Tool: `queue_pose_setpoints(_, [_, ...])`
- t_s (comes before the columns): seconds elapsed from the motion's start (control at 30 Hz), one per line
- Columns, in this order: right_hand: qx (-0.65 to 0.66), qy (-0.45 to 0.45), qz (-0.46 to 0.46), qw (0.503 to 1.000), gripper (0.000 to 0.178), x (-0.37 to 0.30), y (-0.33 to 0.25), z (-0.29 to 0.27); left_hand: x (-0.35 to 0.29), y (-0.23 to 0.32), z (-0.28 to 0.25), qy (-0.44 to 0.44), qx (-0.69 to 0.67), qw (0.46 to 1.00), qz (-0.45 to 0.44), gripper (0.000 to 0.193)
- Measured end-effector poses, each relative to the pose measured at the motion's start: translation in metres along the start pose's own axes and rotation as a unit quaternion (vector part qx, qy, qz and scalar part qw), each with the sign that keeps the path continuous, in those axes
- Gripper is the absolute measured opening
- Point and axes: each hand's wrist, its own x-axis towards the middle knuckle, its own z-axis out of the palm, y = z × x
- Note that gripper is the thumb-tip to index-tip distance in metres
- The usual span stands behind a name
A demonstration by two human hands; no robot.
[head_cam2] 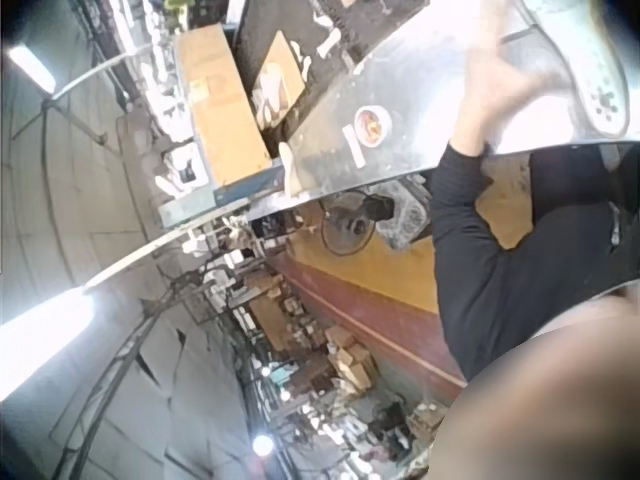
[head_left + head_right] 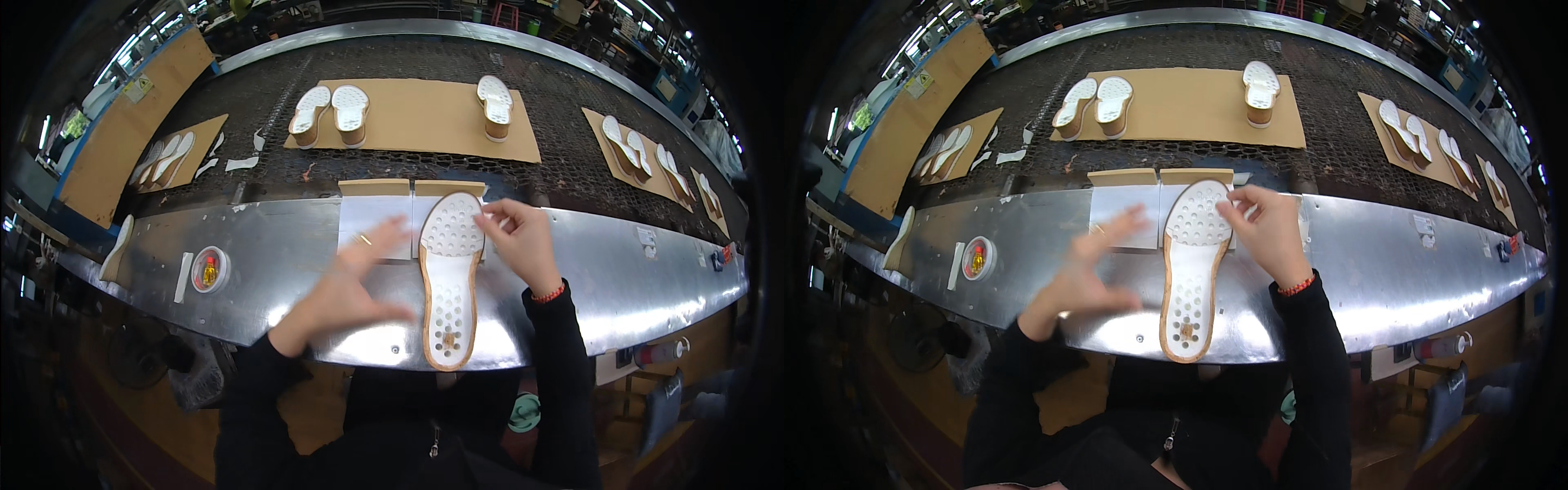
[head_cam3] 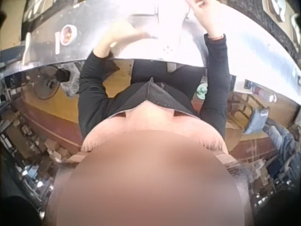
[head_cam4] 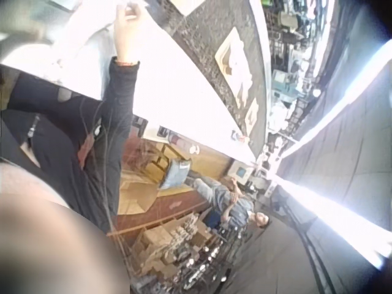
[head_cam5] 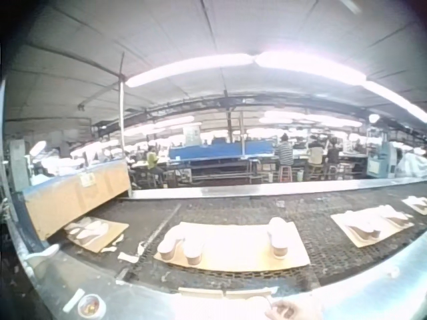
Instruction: The person applies small white adhesive pads to the top surface of shoe insoles on a metal workbench. They pick up insoles from a conveyor, place them on the bench, press the pads into place, and then move the finished insoles aside.
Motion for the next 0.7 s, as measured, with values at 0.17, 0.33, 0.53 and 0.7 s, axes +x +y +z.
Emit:
queue_pose_setpoints(0.17, [-0.039,-0.091,0.045,0.994,0.045,-0.009,-0.01,0.003,0.02,-0.128,-0.074,0.269,0.213,0.92,-0.192,0.043])
queue_pose_setpoints(0.33, [0.003,-0.102,0.041,0.994,0.052,-0.009,-0.013,0.015,0.002,-0.236,-0.108,0.302,0.371,0.794,-0.376,0.049])
queue_pose_setpoints(0.53, [0.03,-0.102,0.019,0.994,0.048,-0.008,-0.006,0.025,-0.019,-0.312,-0.166,0.36,0.408,0.688,-0.481,0.04])
queue_pose_setpoints(0.7, [0.057,-0.104,-0.01,0.993,0.046,-0.008,-0.004,0.025,-0.03,-0.344,-0.193,0.312,0.366,0.723,-0.496,0.032])
